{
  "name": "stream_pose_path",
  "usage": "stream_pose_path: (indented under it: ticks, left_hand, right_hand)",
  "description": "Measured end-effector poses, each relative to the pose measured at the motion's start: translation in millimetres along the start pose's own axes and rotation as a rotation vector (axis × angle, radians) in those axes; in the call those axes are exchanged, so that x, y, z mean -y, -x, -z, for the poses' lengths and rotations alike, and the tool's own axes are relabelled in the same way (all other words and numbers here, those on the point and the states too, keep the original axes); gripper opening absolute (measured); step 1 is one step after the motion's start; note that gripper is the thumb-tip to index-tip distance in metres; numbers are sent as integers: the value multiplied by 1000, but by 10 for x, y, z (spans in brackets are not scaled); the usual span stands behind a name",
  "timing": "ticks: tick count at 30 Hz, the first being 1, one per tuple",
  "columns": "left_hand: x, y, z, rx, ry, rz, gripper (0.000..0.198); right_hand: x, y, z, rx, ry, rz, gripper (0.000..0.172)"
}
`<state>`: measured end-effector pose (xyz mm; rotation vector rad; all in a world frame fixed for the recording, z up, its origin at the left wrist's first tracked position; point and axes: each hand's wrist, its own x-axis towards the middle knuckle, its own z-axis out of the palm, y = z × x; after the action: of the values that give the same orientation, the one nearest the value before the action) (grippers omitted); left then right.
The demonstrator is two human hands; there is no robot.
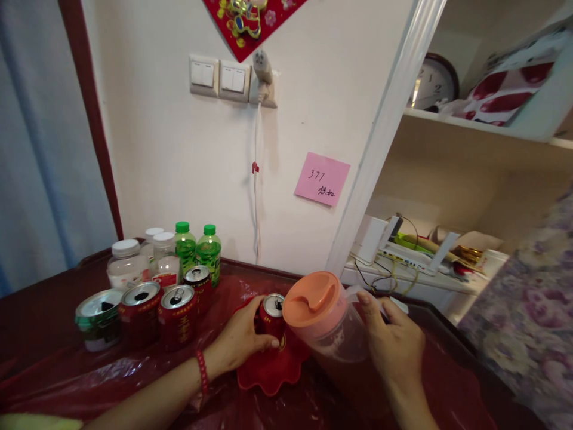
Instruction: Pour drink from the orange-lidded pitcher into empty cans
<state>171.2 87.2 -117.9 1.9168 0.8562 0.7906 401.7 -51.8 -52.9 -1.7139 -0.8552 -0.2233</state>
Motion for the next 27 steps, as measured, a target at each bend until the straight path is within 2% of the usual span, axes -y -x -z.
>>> stream_pose_path:
  ticks: [10, 18, 27]
  left_hand:
    - [-4, 1, -4, -10, -18, -6, 71]
    - [10, 8, -3, -10, -7, -13, 70]
    - [-32, 5, 4, -10, -12, 1, 71]
  right_hand:
    - [15, 12, -9, -7, -22, 18, 60]
    - [-96, -67, -18, 10, 33, 11, 69]
    - [-65, -28, -27, -14, 35, 35, 68]
